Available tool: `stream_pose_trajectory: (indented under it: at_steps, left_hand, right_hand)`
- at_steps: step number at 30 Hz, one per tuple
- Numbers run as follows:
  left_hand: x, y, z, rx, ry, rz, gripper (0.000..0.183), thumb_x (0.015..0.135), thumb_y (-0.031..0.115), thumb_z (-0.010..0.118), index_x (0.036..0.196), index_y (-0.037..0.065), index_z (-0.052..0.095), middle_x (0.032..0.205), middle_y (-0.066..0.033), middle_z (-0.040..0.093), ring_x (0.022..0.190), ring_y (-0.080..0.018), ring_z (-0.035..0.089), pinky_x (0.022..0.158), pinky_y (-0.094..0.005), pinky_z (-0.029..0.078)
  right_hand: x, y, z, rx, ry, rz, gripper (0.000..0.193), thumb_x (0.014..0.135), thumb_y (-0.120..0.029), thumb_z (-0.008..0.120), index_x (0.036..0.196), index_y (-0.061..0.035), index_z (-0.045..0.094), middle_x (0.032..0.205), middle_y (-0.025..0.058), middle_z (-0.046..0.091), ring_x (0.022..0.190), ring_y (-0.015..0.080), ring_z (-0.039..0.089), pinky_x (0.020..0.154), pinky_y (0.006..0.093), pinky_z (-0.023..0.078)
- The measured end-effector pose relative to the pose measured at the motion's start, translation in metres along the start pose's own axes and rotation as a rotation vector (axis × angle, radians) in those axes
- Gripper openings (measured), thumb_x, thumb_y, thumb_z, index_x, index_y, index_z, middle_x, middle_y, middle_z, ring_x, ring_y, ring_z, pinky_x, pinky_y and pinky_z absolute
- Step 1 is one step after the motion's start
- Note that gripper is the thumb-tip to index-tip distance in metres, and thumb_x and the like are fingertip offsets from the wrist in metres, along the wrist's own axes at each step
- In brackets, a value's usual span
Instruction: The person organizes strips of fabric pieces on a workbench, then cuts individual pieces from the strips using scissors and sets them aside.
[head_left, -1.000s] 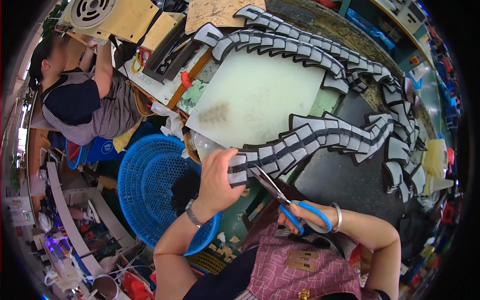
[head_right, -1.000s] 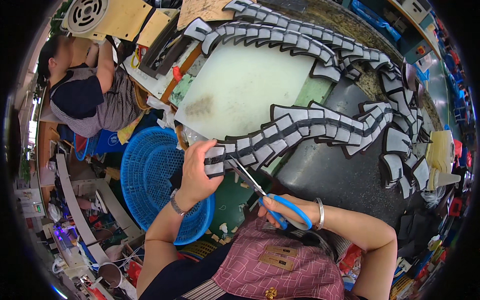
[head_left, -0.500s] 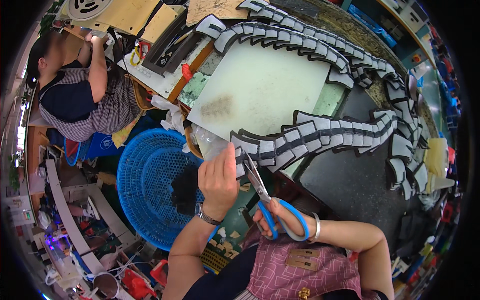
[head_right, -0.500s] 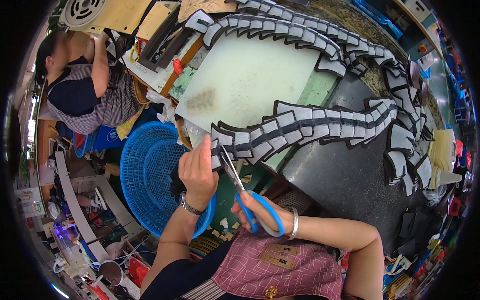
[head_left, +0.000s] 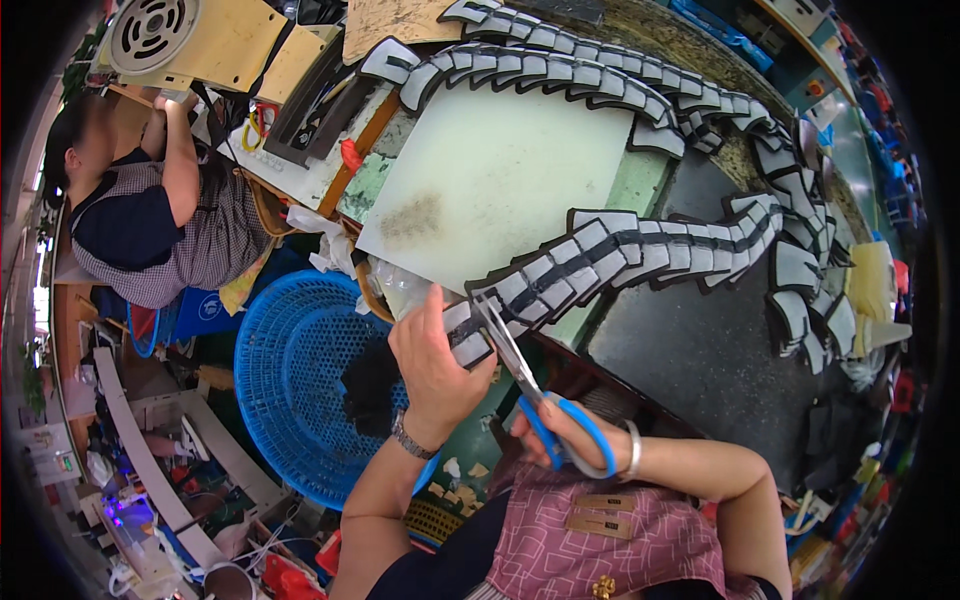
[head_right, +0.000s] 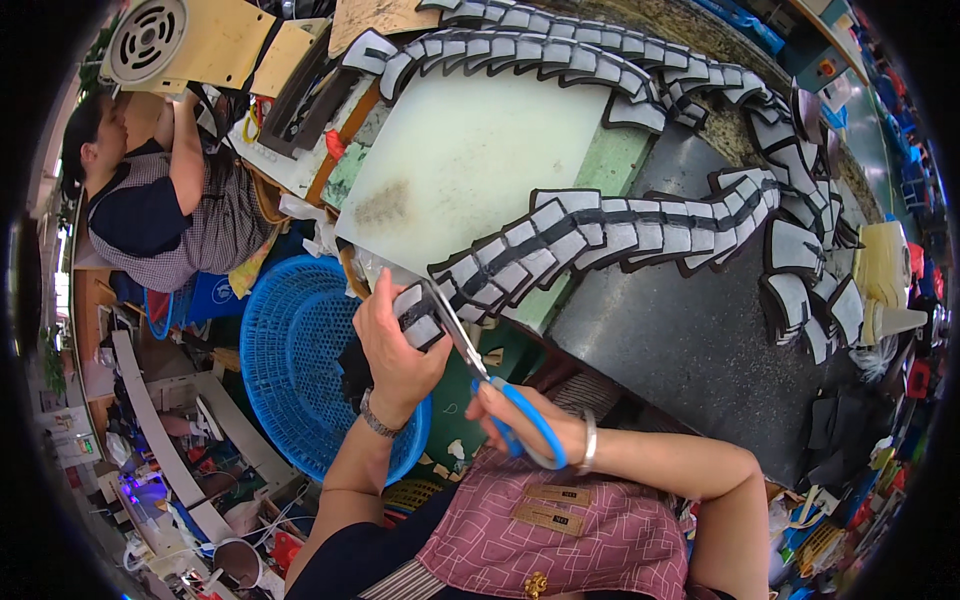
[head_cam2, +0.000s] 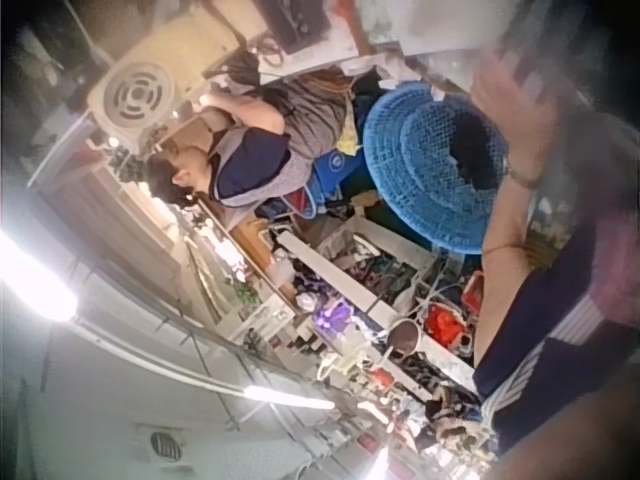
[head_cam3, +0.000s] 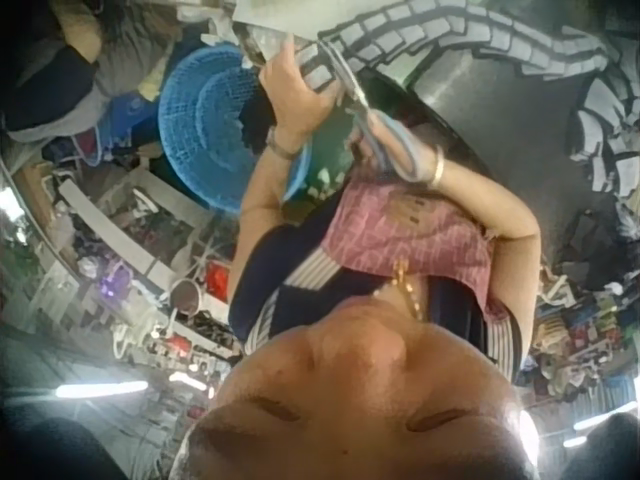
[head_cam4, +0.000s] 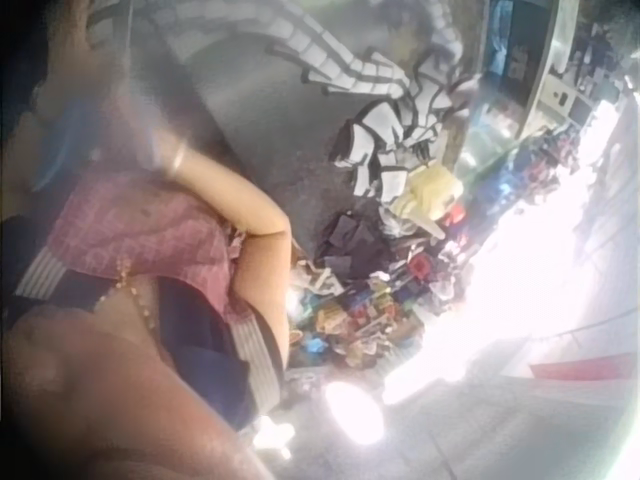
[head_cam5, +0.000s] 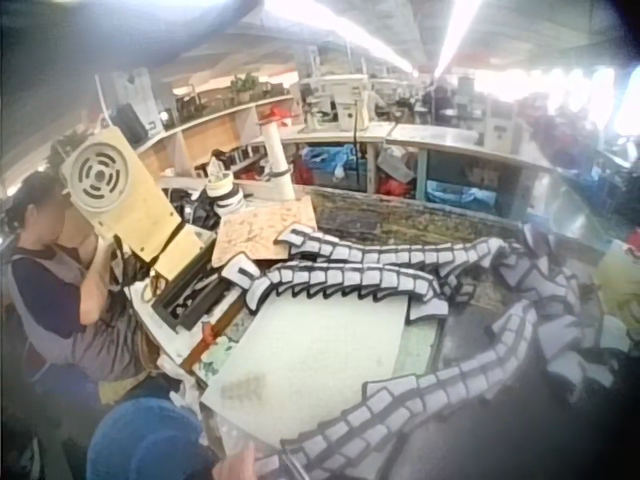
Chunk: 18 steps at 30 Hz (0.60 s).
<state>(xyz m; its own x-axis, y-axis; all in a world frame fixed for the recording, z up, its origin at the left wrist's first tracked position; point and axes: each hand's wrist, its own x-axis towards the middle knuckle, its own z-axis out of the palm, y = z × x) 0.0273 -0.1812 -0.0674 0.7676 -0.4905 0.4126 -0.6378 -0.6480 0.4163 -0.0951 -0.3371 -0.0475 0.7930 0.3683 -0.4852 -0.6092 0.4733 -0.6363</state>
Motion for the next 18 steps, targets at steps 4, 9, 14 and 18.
stream_pose_trajectory:
  at_steps: [4,9,14,18]
  left_hand:
    - [-0.006,0.001,0.008,-0.065,0.007,-0.069,0.097,0.060,0.036,0.082,0.132,-0.006,0.032,0.110,-0.0176,0.051,0.102,-0.0339,0.047,0.092,-0.0427,0.034]
    - [-0.003,-0.008,0.030,-0.203,-0.001,-0.038,0.104,0.057,0.022,0.085,0.136,-0.005,0.022,0.115,-0.0187,0.050,0.106,-0.0324,0.048,0.092,-0.0421,0.038]
    - [0.010,-0.015,0.002,-0.514,-0.209,-0.145,0.093,0.058,0.014,0.081,0.133,-0.003,0.029,0.116,-0.0189,0.050,0.107,-0.0363,0.050,0.093,-0.0407,0.040]
    - [0.013,-0.010,-0.006,-0.278,-0.272,-0.064,0.084,0.059,0.010,0.078,0.130,-0.004,0.036,0.116,-0.0188,0.050,0.106,-0.0365,0.050,0.092,-0.0421,0.040]
  right_hand:
    - [-0.036,-0.013,-0.037,-0.337,0.005,0.048,0.058,0.092,-0.056,0.038,0.096,-0.0006,0.054,0.067,0.0024,0.048,0.061,0.0105,0.049,0.056,0.0245,0.042]
    - [-0.037,-0.041,-0.051,-0.513,0.022,0.164,0.060,0.093,-0.056,0.035,0.095,0.0006,0.055,0.067,0.0027,0.049,0.062,0.0106,0.050,0.056,0.0247,0.042]
    - [-0.026,-0.051,-0.053,-0.504,-0.115,0.178,0.064,0.092,-0.060,0.032,0.095,0.0003,0.055,0.066,0.0020,0.048,0.062,0.0106,0.049,0.057,0.0247,0.042]
    - [-0.017,-0.048,-0.044,-0.315,-0.108,0.194,0.066,0.090,-0.063,0.033,0.093,-0.0016,0.055,0.066,0.0017,0.048,0.061,0.0104,0.050,0.056,0.0234,0.042]
